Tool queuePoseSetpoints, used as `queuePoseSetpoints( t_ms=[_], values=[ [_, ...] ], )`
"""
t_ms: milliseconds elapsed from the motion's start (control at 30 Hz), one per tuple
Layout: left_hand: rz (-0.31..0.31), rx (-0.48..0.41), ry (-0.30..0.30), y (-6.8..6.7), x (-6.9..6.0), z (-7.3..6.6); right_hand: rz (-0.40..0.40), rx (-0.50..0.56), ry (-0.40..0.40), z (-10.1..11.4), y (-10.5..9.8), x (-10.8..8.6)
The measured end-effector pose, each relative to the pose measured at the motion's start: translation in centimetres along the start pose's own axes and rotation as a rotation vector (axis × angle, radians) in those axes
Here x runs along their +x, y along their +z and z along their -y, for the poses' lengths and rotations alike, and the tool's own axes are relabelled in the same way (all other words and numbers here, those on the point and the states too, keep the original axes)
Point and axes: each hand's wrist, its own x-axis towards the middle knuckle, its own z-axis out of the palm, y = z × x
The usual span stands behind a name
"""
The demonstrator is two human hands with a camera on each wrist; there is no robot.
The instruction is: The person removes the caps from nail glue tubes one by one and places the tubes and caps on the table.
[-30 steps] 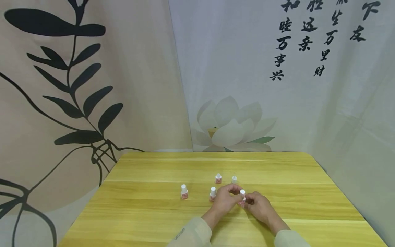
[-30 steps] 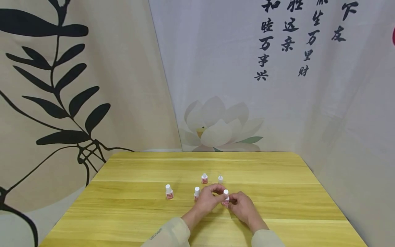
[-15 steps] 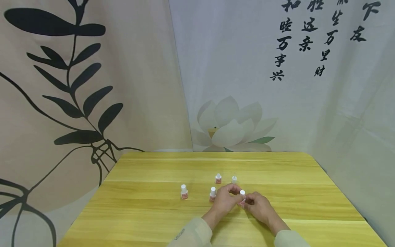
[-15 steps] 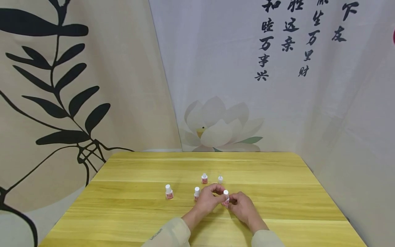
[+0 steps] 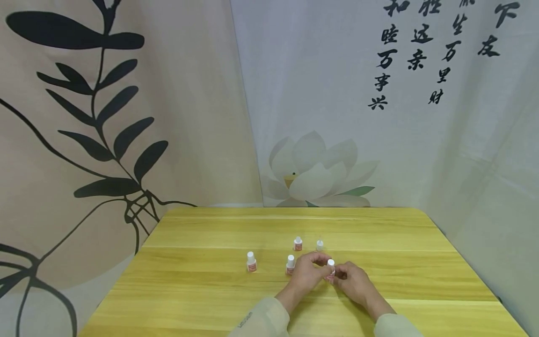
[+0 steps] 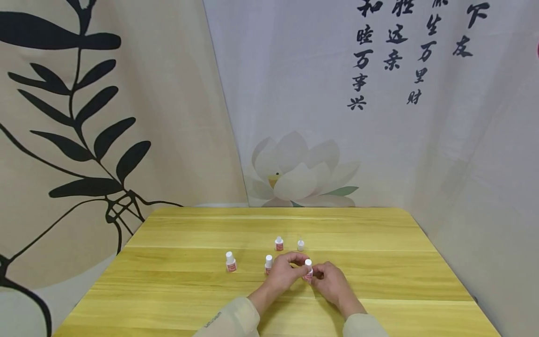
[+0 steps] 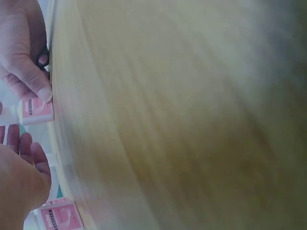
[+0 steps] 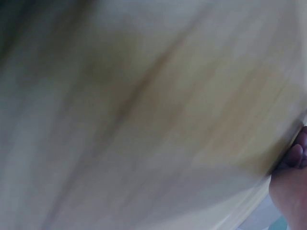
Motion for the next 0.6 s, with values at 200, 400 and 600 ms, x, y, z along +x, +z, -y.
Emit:
queuePoseSetpoints(
  t_ms=[200, 400, 600],
  values=[
    [0.002, -0.001, -0.001, 0.02, 0.02, 0.05, -0.003, -0.007, -0.012, -0.05, 0.01, -0.02],
    [0.006, -0.011, -0.007, 0.05, 0.07, 0.09, -0.005, -0.002, -0.013, -0.08, -0.01, 0.01],
    [0.007, -0.010, -0.013, -0.03, -0.05, 0.08, -0.005, -0.003, -0.010, -0.01, -0.01, 0.01]
  ],
)
